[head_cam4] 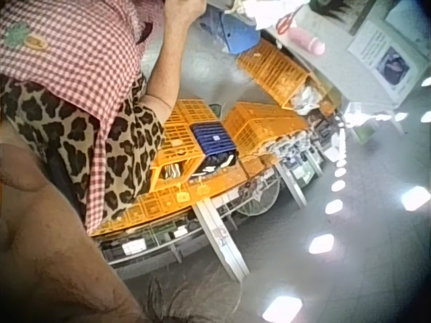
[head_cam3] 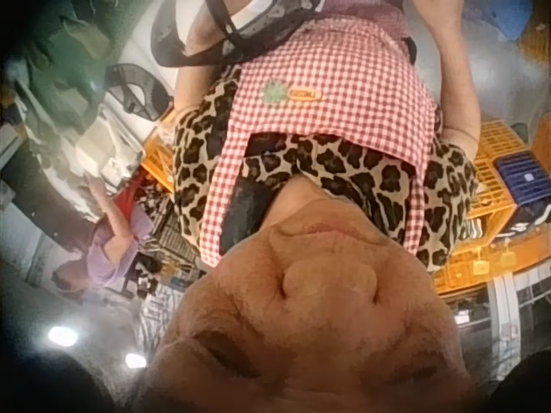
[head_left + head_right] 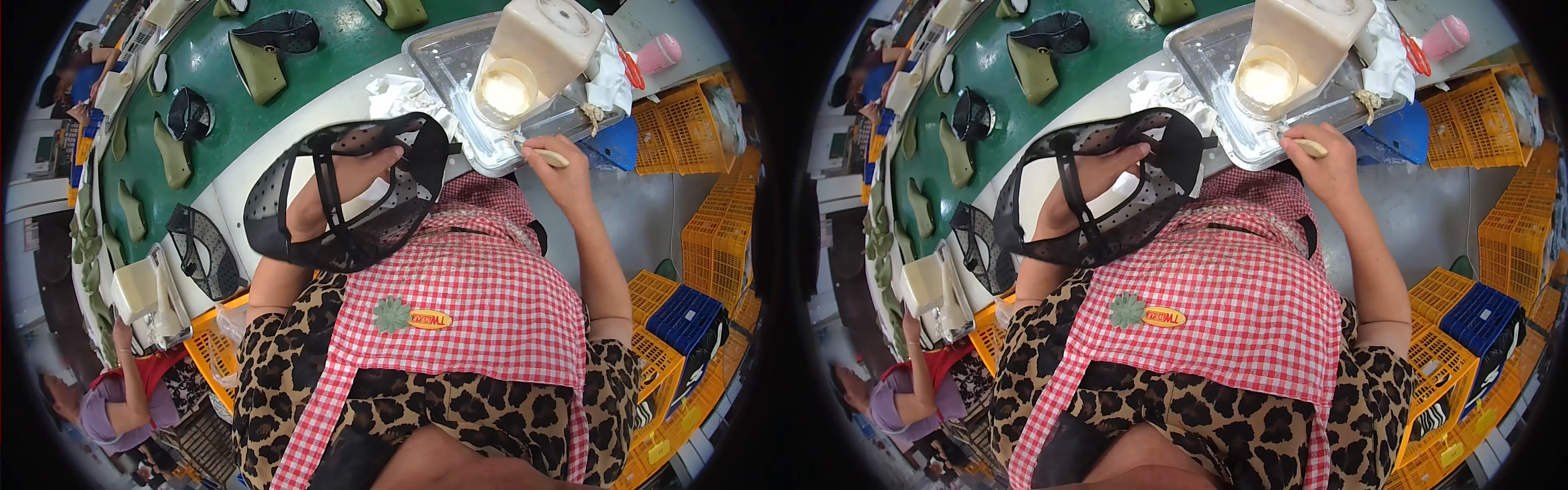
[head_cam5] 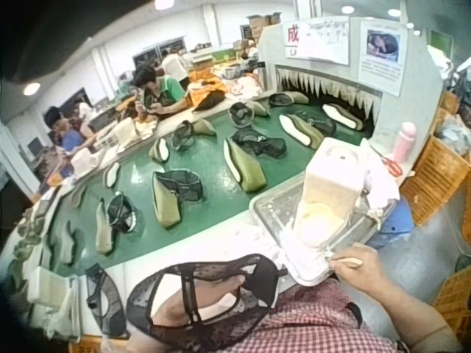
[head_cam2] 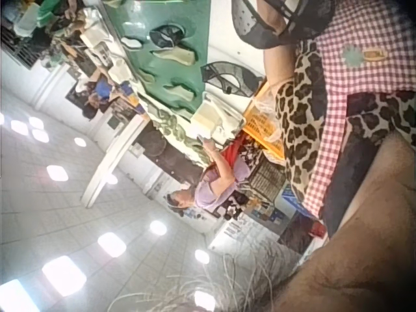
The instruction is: Applying glue to the inner edges of shoe uppers using a brush.
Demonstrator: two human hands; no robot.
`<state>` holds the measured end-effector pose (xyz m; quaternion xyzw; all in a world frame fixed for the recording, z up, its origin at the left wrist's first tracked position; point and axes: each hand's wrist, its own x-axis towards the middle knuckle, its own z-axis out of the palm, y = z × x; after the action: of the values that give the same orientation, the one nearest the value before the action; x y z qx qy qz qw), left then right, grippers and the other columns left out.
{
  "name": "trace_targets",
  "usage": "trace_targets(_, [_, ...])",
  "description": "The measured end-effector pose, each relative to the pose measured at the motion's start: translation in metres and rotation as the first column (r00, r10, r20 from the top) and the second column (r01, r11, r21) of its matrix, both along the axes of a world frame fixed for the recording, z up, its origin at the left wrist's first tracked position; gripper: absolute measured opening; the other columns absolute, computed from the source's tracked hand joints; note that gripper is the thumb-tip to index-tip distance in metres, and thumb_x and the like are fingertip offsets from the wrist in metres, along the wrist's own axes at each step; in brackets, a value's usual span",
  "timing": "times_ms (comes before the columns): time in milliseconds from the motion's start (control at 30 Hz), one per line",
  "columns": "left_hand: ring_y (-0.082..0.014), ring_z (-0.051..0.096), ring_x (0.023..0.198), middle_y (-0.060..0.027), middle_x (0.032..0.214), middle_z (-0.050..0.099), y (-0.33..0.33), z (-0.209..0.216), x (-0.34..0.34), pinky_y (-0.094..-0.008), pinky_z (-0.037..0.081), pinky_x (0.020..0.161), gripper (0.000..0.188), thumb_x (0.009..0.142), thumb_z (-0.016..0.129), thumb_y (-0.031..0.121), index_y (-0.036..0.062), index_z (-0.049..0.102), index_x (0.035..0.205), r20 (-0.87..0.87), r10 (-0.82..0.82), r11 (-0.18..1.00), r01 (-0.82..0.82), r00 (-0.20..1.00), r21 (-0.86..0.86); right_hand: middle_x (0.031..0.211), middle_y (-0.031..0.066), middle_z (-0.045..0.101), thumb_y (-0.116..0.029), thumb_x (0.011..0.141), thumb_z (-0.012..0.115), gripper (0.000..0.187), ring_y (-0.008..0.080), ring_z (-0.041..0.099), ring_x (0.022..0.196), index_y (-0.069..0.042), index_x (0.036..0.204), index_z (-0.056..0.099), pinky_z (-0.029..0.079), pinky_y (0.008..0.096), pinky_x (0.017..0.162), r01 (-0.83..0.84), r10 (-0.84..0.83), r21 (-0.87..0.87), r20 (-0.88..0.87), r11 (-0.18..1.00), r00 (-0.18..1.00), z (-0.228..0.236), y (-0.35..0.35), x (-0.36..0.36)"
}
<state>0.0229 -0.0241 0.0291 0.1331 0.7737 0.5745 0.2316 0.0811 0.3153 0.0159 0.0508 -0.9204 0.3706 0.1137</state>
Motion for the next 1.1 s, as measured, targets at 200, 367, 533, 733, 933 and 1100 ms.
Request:
trace_targets(200, [-0.0123, 0.066, 0.094, -0.0073, 0.107, 0.070, 0.013, 0.010, -0.011, -0.0233, 0.054, 0.069, 0.040, 0.097, 0.059, 0.015, 0.0049, 0.058, 0.135, 0.246, -0.109, 0.989, 0.081, 0.963, 0.121, 0.081, 0.0053, 0.069, -0.015, 0.086, 0.073, 0.014, 0.0141, 0.063, 0.074, -0.003, 0.094, 0.073, 0.049, 0.0280, 0.068, 0.106, -0.058, -0.356, 0.143, 0.929, 0.988, -0.017, -0.030, 0.011])
trace_targets(367, [-0.0127, 0.066, 0.090, -0.0068, 0.107, 0.070, 0.017, 0.000, -0.025, -0.0251, 0.055, 0.065, 0.041, 0.097, 0.059, 0.016, 0.0049, 0.056, 0.137, 0.302, -0.202, 0.977, 0.171, 0.932, 0.126, 0.082, 0.0020, 0.067, -0.009, 0.086, 0.074, 0.013, 0.0097, 0.061, 0.081, -0.003, 0.098, 0.073, 0.048, 0.0243, 0.071, -0.029, 0.023, -0.499, -0.017, 0.866, 1.000, 0.020, -0.041, 0.004])
trace_targets(533, [-0.0115, 0.065, 0.086, -0.0054, 0.103, 0.070, 0.030, 0.006, -0.026, -0.0255, 0.055, 0.065, 0.038, 0.096, 0.060, 0.015, 0.0072, 0.059, 0.134, 0.271, -0.233, 0.969, 0.246, 0.934, -0.015, 0.080, 0.0065, 0.066, -0.003, 0.078, 0.076, 0.019, 0.0197, 0.061, 0.074, -0.003, 0.096, 0.073, 0.047, 0.0300, 0.067, -0.303, 0.201, -0.237, -0.376, 0.923, 0.905, 0.067, -0.053, -0.015])
trace_targets(733, [-0.0131, 0.065, 0.076, -0.0061, 0.092, 0.069, 0.038, 0.009, -0.021, -0.0272, 0.056, 0.057, 0.038, 0.095, 0.058, 0.011, 0.0093, 0.060, 0.133, 0.184, -0.231, 0.963, 0.251, 0.956, -0.100, 0.080, 0.0070, 0.067, -0.004, 0.077, 0.076, 0.019, 0.0220, 0.060, 0.072, -0.003, 0.096, 0.072, 0.047, 0.0333, 0.065, -0.406, 0.319, -0.059, -0.519, 0.912, 0.793, 0.087, -0.067, -0.030])
trace_targets(933, [-0.0142, 0.066, 0.077, -0.0073, 0.094, 0.069, 0.029, 0.008, -0.023, -0.0278, 0.056, 0.059, 0.037, 0.096, 0.058, 0.012, 0.0072, 0.060, 0.133, 0.208, -0.208, 0.978, 0.204, 0.956, 0.044, 0.088, 0.0072, 0.072, -0.005, 0.078, 0.076, 0.017, 0.0219, 0.063, 0.077, -0.004, 0.095, 0.073, 0.050, 0.0316, 0.069, -0.290, 0.213, -0.160, -0.380, 0.943, 0.900, 0.043, -0.059, -0.024])
trace_targets(1100, [-0.0124, 0.066, 0.086, -0.0064, 0.106, 0.070, 0.016, 0.008, -0.025, -0.0251, 0.055, 0.064, 0.041, 0.096, 0.060, 0.011, 0.0048, 0.057, 0.135, 0.242, -0.211, 0.977, 0.210, 0.947, 0.028, 0.090, 0.0075, 0.073, -0.006, 0.079, 0.076, 0.017, 0.0215, 0.065, 0.081, -0.005, 0.096, 0.073, 0.051, 0.0331, 0.075, -0.217, 0.161, -0.245, -0.228, 0.945, 0.960, 0.018, -0.057, -0.009])
